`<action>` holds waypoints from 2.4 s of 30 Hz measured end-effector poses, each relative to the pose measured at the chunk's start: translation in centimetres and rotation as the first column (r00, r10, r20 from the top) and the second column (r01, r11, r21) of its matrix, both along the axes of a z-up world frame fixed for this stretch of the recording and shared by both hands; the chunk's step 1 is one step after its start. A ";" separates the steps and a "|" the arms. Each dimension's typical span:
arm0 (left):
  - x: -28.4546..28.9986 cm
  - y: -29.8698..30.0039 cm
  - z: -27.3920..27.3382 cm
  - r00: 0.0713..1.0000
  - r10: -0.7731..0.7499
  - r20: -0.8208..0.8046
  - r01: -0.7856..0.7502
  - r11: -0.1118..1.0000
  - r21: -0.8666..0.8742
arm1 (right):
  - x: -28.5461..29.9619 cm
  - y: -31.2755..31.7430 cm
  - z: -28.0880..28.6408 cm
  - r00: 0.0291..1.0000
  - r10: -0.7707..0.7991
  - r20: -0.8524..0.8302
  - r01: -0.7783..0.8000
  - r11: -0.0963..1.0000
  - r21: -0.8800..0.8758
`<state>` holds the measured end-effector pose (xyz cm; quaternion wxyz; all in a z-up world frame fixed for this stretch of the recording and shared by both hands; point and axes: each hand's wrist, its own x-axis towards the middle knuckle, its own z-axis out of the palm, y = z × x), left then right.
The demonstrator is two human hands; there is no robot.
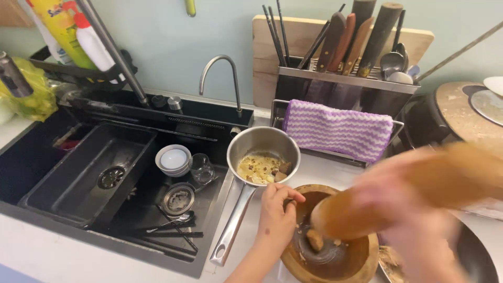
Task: Shredding cooked meat by pounding it with a pestle in a wooden mortar.
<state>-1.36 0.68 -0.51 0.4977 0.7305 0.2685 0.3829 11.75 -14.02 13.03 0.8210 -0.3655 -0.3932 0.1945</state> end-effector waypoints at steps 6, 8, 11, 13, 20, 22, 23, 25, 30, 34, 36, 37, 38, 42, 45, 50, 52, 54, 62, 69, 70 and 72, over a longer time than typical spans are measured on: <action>0.3 -0.1 -0.5 0.997 -0.034 -0.067 0.040 0.996 0.085 | 0.8 0.7 -1.7 0.979 -0.197 0.050 0.203 0.948 -0.247; 0.8 0.0 0.3 0.998 -0.029 -0.057 0.033 0.996 0.078 | 0.9 -0.3 1.2 0.988 -0.144 0.047 0.149 0.982 -0.115; 0.5 -0.1 0.3 0.997 -0.029 -0.076 0.034 0.997 0.067 | -0.1 -0.6 1.4 0.991 -0.132 0.003 0.131 0.988 -0.076; 0.7 0.1 0.0 0.996 -0.031 -0.086 0.037 0.997 0.065 | -0.2 0.4 -2.0 0.984 -0.175 -0.022 0.169 0.972 -0.166; 0.8 0.3 0.4 0.994 -0.029 -0.101 0.035 0.998 0.060 | 3.5 -1.3 -2.0 0.980 -0.151 0.127 0.173 0.967 -0.188; 0.5 0.0 0.2 0.994 -0.038 -0.098 0.042 0.998 0.041 | 3.3 -2.6 -1.9 0.988 -0.065 0.143 0.074 0.995 -0.059; 0.6 0.0 0.1 0.994 -0.040 -0.104 0.043 0.999 0.033 | 2.8 -2.5 -1.9 0.994 -0.043 0.097 0.040 0.999 0.033; 1.0 0.1 -0.1 0.993 -0.044 -0.107 0.047 0.999 0.024 | 1.5 -1.0 -4.3 0.998 -0.016 0.055 0.009 0.992 0.129; 1.0 0.3 -0.2 0.995 -0.015 -0.099 0.020 0.998 0.058 | 0.0 1.0 -4.2 0.978 -0.204 0.032 0.202 0.915 -0.349; 0.9 -0.1 -0.4 0.994 -0.042 -0.101 0.045 0.999 0.029 | 1.4 -1.9 -0.2 0.998 -0.065 0.017 0.065 0.998 0.027; 0.9 -0.2 -0.5 0.991 -0.040 -0.125 0.042 0.999 0.018 | 1.6 -1.9 -0.2 1.000 0.001 0.028 -0.005 0.991 0.131; 0.9 0.0 -0.3 0.991 -0.039 -0.124 0.042 0.999 0.022 | 1.3 -1.0 -1.9 1.000 0.001 0.030 -0.005 0.991 0.135; 0.9 0.1 0.0 0.990 -0.041 -0.136 0.042 0.999 0.011 | 1.1 -0.2 -3.5 0.999 -0.029 0.017 0.028 0.997 0.071; 0.8 -0.1 0.8 0.982 -0.063 -0.178 0.055 0.997 -0.053 | -0.1 1.9 -7.1 0.972 -0.214 -0.097 0.173 0.930 -0.325; 0.6 -0.1 0.5 0.981 -0.073 -0.181 0.063 0.996 -0.060 | 1.6 -1.0 -2.2 0.984 -0.103 -0.148 0.104 0.995 0.005; 1.0 0.2 -0.1 0.989 -0.050 -0.141 0.047 0.999 -0.027 | 1.2 -0.6 -4.1 0.993 0.001 -0.114 0.014 0.991 0.132; 1.0 0.1 -0.3 0.990 -0.048 -0.136 0.045 0.999 -0.024 | -0.1 0.7 -6.9 0.992 -0.017 -0.125 0.027 0.996 0.079; 1.0 -0.1 -0.6 0.989 -0.046 -0.143 0.043 0.999 -0.023 | -1.2 1.9 -9.4 0.961 -0.130 -0.242 0.075 0.972 -0.224; 0.9 0.2 -0.3 0.988 -0.046 -0.150 0.042 0.999 -0.031 | 2.2 -1.9 -1.6 0.989 -0.129 -0.077 0.132 0.991 0.035; 0.7 0.2 0.3 0.986 -0.052 -0.159 0.043 0.997 -0.061 | 2.0 -0.3 -5.4 0.968 -0.242 -0.072 0.225 0.956 -0.189; 0.6 -0.1 0.2 0.985 -0.057 -0.165 0.047 0.997 -0.064 | 2.5 -1.6 -4.6 0.966 -0.247 -0.078 0.228 0.954 -0.194; 0.7 0.2 0.5 0.990 -0.043 -0.132 0.038 0.999 -0.035 | 4.1 -3.4 -2.5 0.990 -0.072 -0.123 0.086 0.991 0.105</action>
